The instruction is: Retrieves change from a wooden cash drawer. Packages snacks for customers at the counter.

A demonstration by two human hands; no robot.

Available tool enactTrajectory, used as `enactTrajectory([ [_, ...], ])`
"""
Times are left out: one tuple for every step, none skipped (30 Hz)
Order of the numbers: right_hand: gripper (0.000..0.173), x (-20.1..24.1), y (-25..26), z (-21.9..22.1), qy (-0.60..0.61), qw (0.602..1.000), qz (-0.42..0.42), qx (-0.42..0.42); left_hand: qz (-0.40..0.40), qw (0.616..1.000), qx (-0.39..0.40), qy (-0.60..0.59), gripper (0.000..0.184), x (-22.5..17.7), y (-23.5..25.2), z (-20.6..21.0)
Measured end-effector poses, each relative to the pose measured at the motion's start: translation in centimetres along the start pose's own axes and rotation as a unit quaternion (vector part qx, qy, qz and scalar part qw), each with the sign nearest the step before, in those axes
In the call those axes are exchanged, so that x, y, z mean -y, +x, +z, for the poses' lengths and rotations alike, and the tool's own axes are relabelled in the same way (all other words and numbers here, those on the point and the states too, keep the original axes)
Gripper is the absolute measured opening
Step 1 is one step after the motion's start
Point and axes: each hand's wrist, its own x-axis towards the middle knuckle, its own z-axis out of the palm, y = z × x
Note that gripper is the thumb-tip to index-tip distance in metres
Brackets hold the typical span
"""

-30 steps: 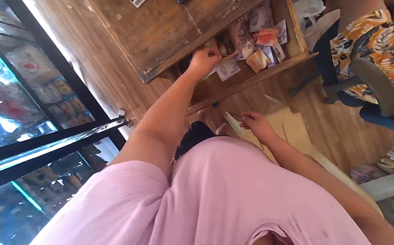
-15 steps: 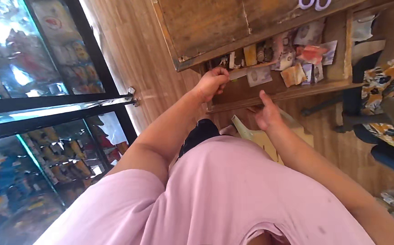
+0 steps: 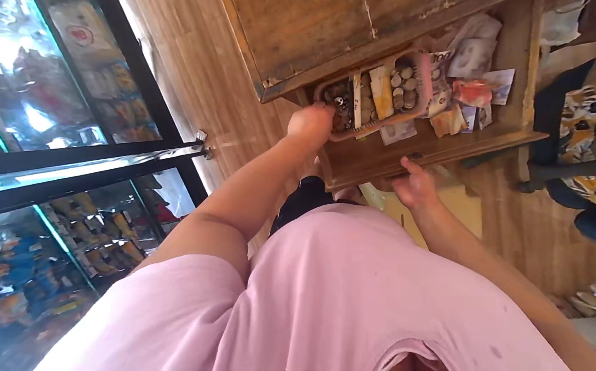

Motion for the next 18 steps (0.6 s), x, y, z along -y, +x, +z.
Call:
enactTrajectory([
  [0.023,-0.1,0.0,-0.1,-0.002,1.0,0.004,0.005,-0.009,1.0,0.005,0.019,0.032,-0.3,0.5,-0.2],
  [0.024,-0.1,0.1,-0.3,-0.006,1.0,0.007,0.013,-0.019,0.999,0.003,0.033,0.031,-0.4,1.0,-0.5],
  [0.024,-0.1,0.3,-0.4,-0.01,1.0,0.012,0.02,-0.03,0.998,0.002,0.047,0.032,-0.5,1.4,-0.8],
  [0.025,-0.1,0.5,-0.6,-0.013,0.999,0.018,0.023,-0.041,0.997,0.002,0.059,0.033,-0.5,1.6,-1.2],
  [0.026,0.0,0.6,-0.8,-0.016,0.999,0.025,0.025,-0.048,0.996,0.001,0.07,0.033,-0.4,1.8,-1.5],
  [0.027,0.1,0.7,-0.9,-0.02,0.999,0.031,0.024,-0.052,0.995,0.0,0.08,0.033,-0.5,2.0,-1.7],
  [0.028,0.2,0.7,-1.0,-0.027,0.999,0.037,0.023,-0.053,0.994,0.003,0.094,0.031,-0.6,2.1,-1.8],
  [0.03,0.3,0.8,-1.2,-0.035,0.998,0.044,0.025,-0.049,0.993,0.009,0.11,0.029,-0.8,2.1,-1.8],
  [0.031,0.3,0.9,-1.4,-0.044,0.997,0.049,0.029,-0.044,0.991,0.017,0.125,0.028,-1.2,2.1,-1.6],
  [0.032,0.4,0.9,-1.6,-0.052,0.997,0.051,0.033,-0.033,0.989,0.025,0.142,0.026,-1.5,2.2,-1.4],
  [0.033,0.5,1.0,-1.7,-0.058,0.996,0.054,0.039,-0.019,0.987,0.031,0.159,0.024,-1.8,2.3,-1.0],
  [0.034,0.5,1.0,-1.9,-0.064,0.995,0.058,0.043,-0.004,0.984,0.036,0.176,0.023,-2.0,2.5,-0.5],
  [0.036,0.5,1.1,-2.1,-0.069,0.995,0.062,0.045,0.007,0.981,0.038,0.19,0.022,-2.2,2.8,0.0],
  [0.037,0.6,1.2,-2.3,-0.073,0.994,0.063,0.047,0.012,0.98,0.041,0.195,0.022,-2.3,3.2,0.5],
  [0.037,0.6,1.1,-2.4,-0.08,0.994,0.062,0.049,0.011,0.979,0.044,0.197,0.023,-2.5,3.6,0.8],
  [0.037,0.6,1.0,-2.5,-0.089,0.993,0.06,0.047,0.008,0.979,0.048,0.197,0.024,-2.7,3.9,0.9],
  [0.038,0.7,0.9,-2.5,-0.097,0.992,0.059,0.045,0.007,0.979,0.053,0.196,0.026,-2.9,4.0,0.9],
  [0.039,0.7,0.8,-2.4,-0.105,0.992,0.058,0.044,0.009,0.98,0.054,0.193,0.027,-3.0,4.1,0.9],
])
